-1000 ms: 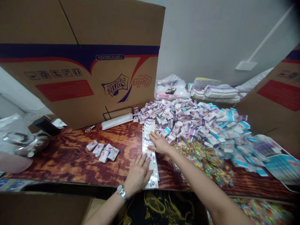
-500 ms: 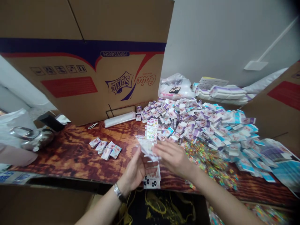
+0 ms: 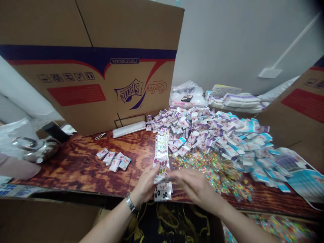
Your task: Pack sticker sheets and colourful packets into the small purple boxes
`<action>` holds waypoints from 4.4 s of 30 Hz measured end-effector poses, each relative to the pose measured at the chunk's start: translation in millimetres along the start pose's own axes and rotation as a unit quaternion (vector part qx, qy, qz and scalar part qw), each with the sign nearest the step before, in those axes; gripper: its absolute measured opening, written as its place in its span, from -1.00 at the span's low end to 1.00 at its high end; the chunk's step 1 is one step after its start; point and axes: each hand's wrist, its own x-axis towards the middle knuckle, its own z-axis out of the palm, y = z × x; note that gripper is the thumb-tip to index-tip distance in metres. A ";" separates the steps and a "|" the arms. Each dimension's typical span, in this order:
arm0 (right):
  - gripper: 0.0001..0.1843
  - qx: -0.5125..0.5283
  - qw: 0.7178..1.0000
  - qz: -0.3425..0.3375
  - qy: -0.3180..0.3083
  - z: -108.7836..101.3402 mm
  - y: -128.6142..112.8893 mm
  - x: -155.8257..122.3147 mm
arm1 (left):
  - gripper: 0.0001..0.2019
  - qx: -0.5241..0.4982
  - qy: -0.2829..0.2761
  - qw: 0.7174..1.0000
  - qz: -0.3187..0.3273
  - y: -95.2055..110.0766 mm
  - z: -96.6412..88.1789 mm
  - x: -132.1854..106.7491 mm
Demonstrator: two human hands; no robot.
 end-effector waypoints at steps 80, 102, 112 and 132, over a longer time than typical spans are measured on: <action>-0.72 -0.215 0.962 0.154 0.069 0.8 44.0 -14.8 | -0.45 0.670 -0.028 0.599 0.438 -29.0 15.2 42.1; -0.89 -0.207 0.930 0.303 -0.010 13.5 131.1 -64.5 | -0.59 0.702 -0.031 0.595 0.390 -36.2 -14.4 36.8; -0.82 -0.152 0.954 0.256 0.021 -4.6 86.9 -43.7 | -0.59 0.692 -0.017 0.624 0.364 -28.3 -11.7 29.6; -0.93 -0.165 0.976 0.132 -0.061 -15.1 21.4 -5.9 | -0.52 0.656 -0.028 0.635 0.407 -36.9 -15.6 15.5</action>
